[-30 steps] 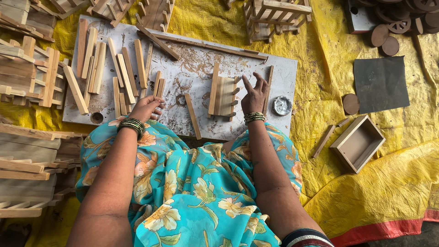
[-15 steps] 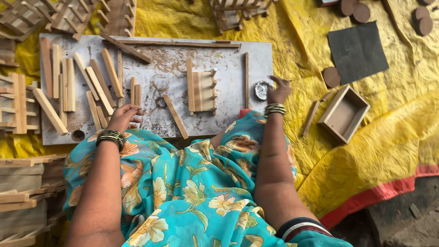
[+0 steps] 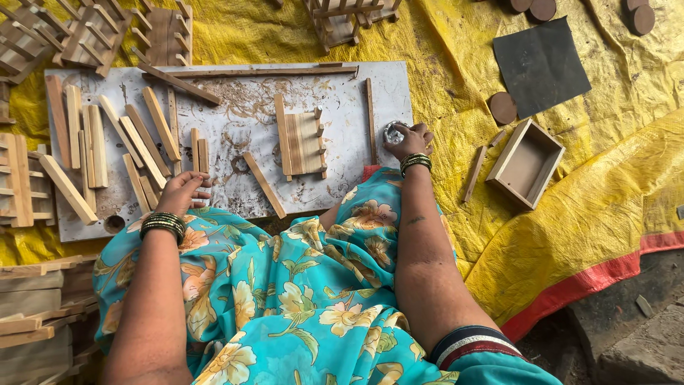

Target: The person sits on the ground with a board on their lap and assembles small wooden toy chairs and fences, fitting wooden sticks and slats into pre-cut slots and pressing joints together, using glue from a small dish. Finished toy pieces are set aside on the surrounding tarp.

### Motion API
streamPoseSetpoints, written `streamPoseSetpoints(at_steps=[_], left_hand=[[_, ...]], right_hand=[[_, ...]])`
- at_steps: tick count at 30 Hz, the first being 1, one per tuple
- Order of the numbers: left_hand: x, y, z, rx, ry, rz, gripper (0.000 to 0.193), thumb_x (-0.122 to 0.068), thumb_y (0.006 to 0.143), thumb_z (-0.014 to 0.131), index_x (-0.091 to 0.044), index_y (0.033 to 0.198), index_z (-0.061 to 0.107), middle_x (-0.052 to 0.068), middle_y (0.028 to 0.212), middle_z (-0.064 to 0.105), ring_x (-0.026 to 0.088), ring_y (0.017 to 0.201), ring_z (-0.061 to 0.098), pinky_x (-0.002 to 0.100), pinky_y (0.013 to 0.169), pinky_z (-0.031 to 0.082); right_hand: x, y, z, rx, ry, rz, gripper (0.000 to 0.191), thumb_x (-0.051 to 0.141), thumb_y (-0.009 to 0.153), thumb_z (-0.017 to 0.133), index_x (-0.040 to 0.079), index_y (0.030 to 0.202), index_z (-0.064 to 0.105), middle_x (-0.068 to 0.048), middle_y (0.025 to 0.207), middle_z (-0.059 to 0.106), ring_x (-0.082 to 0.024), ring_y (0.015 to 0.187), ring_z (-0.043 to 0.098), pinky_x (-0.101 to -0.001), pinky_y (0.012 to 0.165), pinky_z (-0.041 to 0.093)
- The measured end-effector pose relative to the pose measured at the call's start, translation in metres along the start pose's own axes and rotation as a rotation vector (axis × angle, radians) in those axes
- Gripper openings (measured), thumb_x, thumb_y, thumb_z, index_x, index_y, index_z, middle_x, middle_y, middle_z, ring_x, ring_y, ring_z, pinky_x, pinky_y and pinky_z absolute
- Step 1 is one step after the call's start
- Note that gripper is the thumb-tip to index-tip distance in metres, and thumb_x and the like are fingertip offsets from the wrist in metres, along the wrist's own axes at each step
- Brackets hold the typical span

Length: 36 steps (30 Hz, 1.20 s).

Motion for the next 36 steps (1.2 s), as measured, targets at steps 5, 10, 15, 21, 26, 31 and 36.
streamPoseSetpoints(at_steps=[5, 10, 15, 21, 26, 31, 36], left_hand=[[0.006, 0.006, 0.003, 0.032, -0.015, -0.028, 0.026, -0.029, 0.105, 0.054, -0.01, 0.118, 0.067, 0.002, 0.108, 0.07, 0.016, 0.088, 0.066, 0.029, 0.069, 0.053], [0.008, 0.006, 0.003, 0.028, -0.009, -0.049, 0.025, -0.028, 0.105, 0.054, -0.012, 0.118, 0.068, 0.001, 0.108, 0.07, 0.015, 0.089, 0.065, 0.029, 0.07, 0.053], [0.006, 0.003, 0.003, 0.016, 0.017, -0.059, 0.025, -0.029, 0.106, 0.054, -0.012, 0.118, 0.068, 0.001, 0.109, 0.069, 0.015, 0.09, 0.065, 0.029, 0.071, 0.053], [0.004, 0.004, 0.005, 0.033, 0.003, -0.036, 0.027, -0.03, 0.105, 0.054, -0.011, 0.12, 0.067, 0.003, 0.109, 0.069, 0.016, 0.09, 0.066, 0.029, 0.07, 0.053], [0.002, 0.002, 0.006, 0.043, 0.001, -0.024, 0.03, -0.031, 0.105, 0.054, -0.011, 0.123, 0.067, 0.004, 0.11, 0.069, 0.016, 0.09, 0.066, 0.029, 0.068, 0.053], [-0.001, 0.001, 0.008, 0.049, -0.002, -0.031, 0.03, -0.031, 0.104, 0.054, -0.011, 0.122, 0.067, 0.005, 0.11, 0.069, 0.015, 0.089, 0.065, 0.029, 0.068, 0.054], [-0.003, 0.0, 0.009, 0.051, 0.002, -0.031, 0.029, -0.031, 0.104, 0.054, -0.011, 0.121, 0.067, 0.004, 0.109, 0.069, 0.014, 0.086, 0.064, 0.029, 0.068, 0.054]], right_hand=[[0.0, 0.005, 0.007, -0.002, -0.029, -0.015, 0.068, 0.037, 0.064, 0.091, 0.046, 0.128, 0.068, -0.002, 0.138, 0.043, -0.026, 0.137, 0.038, -0.0675, 0.111, 0.027], [0.006, 0.001, 0.004, -0.066, -0.058, -0.064, 0.062, 0.028, 0.064, 0.09, 0.044, 0.122, 0.073, -0.001, 0.135, 0.046, -0.028, 0.135, 0.039, -0.063, 0.113, 0.026], [0.015, -0.004, 0.001, -0.097, -0.058, -0.118, 0.046, 0.026, 0.066, 0.09, 0.04, 0.108, 0.078, 0.0, 0.13, 0.05, -0.024, 0.132, 0.045, -0.0632, 0.116, 0.023], [0.018, -0.007, -0.004, -0.11, -0.083, -0.114, 0.038, 0.03, 0.067, 0.089, 0.04, 0.102, 0.08, 0.0, 0.129, 0.05, -0.027, 0.132, 0.043, -0.0632, 0.117, 0.022], [0.021, -0.013, -0.01, -0.111, -0.092, -0.087, 0.035, 0.033, 0.07, 0.088, 0.032, 0.103, 0.077, -0.002, 0.131, 0.049, -0.029, 0.134, 0.041, -0.0639, 0.115, 0.023], [0.008, -0.012, -0.013, -0.112, 0.036, 0.031, 0.045, 0.031, 0.072, 0.088, 0.025, 0.111, 0.069, -0.003, 0.134, 0.049, -0.032, 0.135, 0.037, -0.0599, 0.113, 0.029], [-0.015, 0.003, -0.028, -0.192, 0.402, 0.029, 0.045, 0.002, 0.074, 0.062, 0.019, 0.113, 0.074, -0.002, 0.124, 0.064, -0.026, 0.106, 0.049, -0.0492, 0.092, 0.037]])
Point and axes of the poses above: each hand's wrist, its own y-axis towards the middle knuckle, its own z-axis out of the palm, x = y × z, the point moved 10 cm from there along y, towards the middle knuckle
